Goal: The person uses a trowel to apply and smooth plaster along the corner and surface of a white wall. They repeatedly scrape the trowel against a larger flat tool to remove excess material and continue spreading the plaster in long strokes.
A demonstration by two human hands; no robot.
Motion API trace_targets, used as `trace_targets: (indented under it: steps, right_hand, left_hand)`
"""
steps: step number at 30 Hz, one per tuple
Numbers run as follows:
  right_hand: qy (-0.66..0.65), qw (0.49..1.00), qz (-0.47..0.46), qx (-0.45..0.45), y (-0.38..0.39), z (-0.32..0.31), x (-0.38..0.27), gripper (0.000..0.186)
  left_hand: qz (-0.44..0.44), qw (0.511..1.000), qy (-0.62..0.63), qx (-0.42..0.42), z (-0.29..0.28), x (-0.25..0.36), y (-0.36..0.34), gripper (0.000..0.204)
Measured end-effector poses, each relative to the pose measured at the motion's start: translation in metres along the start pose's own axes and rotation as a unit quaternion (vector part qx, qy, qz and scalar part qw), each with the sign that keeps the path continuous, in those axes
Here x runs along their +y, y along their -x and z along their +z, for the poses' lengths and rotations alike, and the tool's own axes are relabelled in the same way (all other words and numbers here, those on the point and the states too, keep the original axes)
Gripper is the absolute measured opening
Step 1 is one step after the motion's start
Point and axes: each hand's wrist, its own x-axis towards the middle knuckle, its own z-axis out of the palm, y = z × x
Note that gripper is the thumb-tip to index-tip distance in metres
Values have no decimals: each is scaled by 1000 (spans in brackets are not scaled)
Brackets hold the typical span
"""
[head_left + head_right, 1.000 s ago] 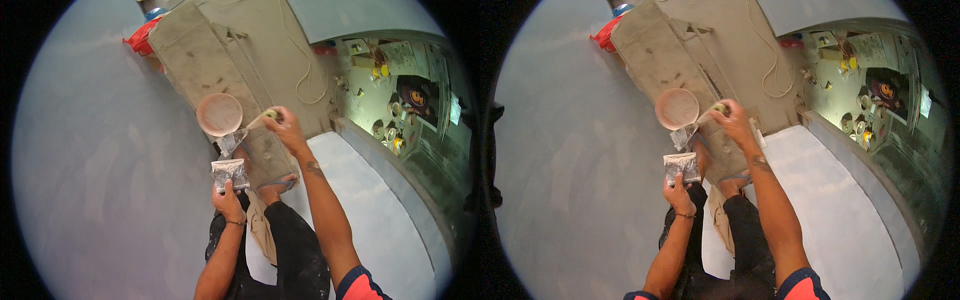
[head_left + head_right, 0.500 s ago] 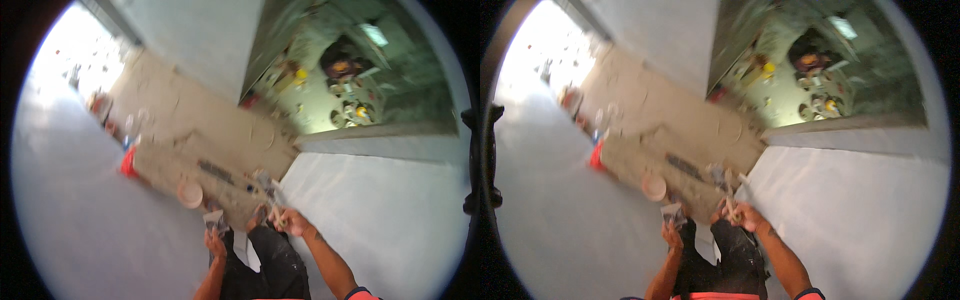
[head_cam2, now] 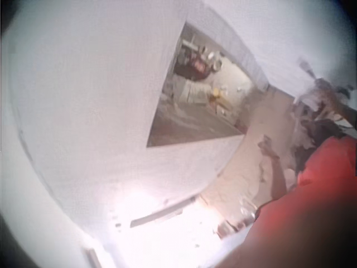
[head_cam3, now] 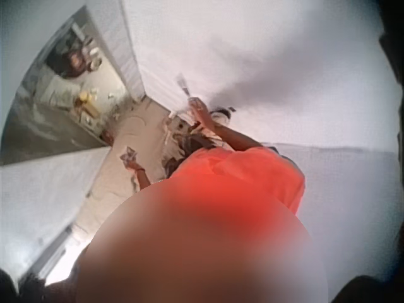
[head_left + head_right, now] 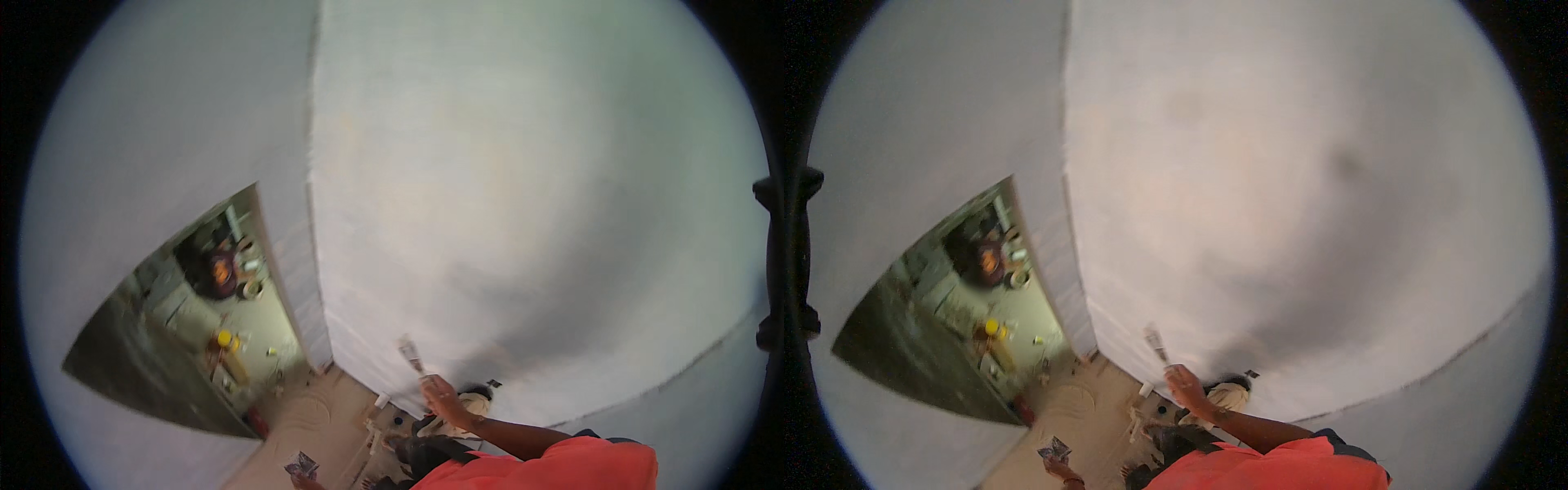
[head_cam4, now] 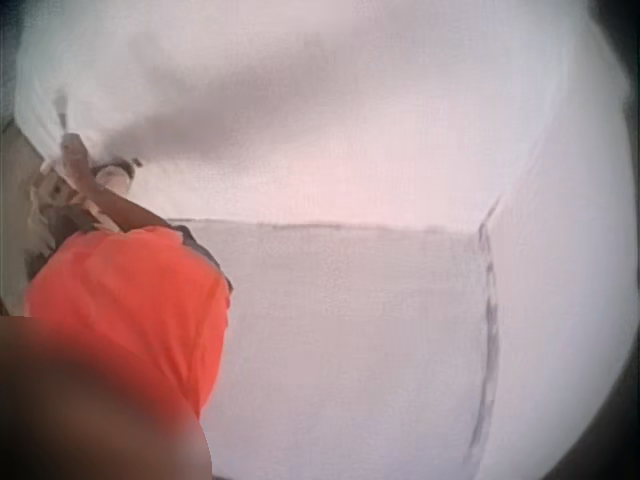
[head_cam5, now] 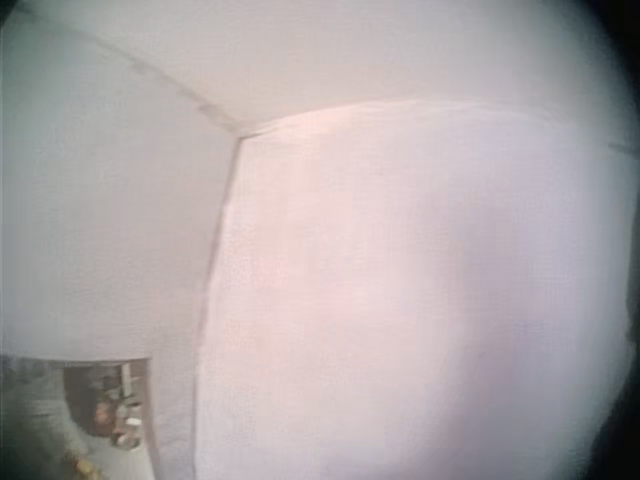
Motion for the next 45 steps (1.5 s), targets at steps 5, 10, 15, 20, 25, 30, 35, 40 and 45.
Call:
trace_targets:
  steps: [5,10,15,20,25,30,35,40,45]
  right_hand:
    - [-39,968,-6,249,91,-66,13,33]
    - [-117,882,-69,451,178,-33,15,31]
    - [-272,837,-104,464,227,-16,-48,24]
    - [-263,786,-294,477,243,-43,-138,28]
    - [-248,809,-342,408,254,-83,-235,63]
    - [-68,806,-392,437,238,-121,-313,87]
    - [66,788,-379,480,215,-182,-353,73]
    - [298,661,-378,575,183,-229,-370,62]
    - [399,590,-350,609,164,-246,-375,65]
  left_hand:
    - [12,974,-88,-208,79,41,-43,29]
    - [6,919,-69,-388,184,98,51,32]
    - [175,702,-125,-679,271,243,246,45]
    - [464,565,-68,-679,383,368,425,28]
    - [559,527,96,-633,472,433,551,12]
    - [451,585,99,-666,550,466,632,21]
    - [616,518,247,-540,611,497,679,31]
    - [751,475,223,-401,647,500,688,32]
    - [781,464,293,-299,674,491,690,38]
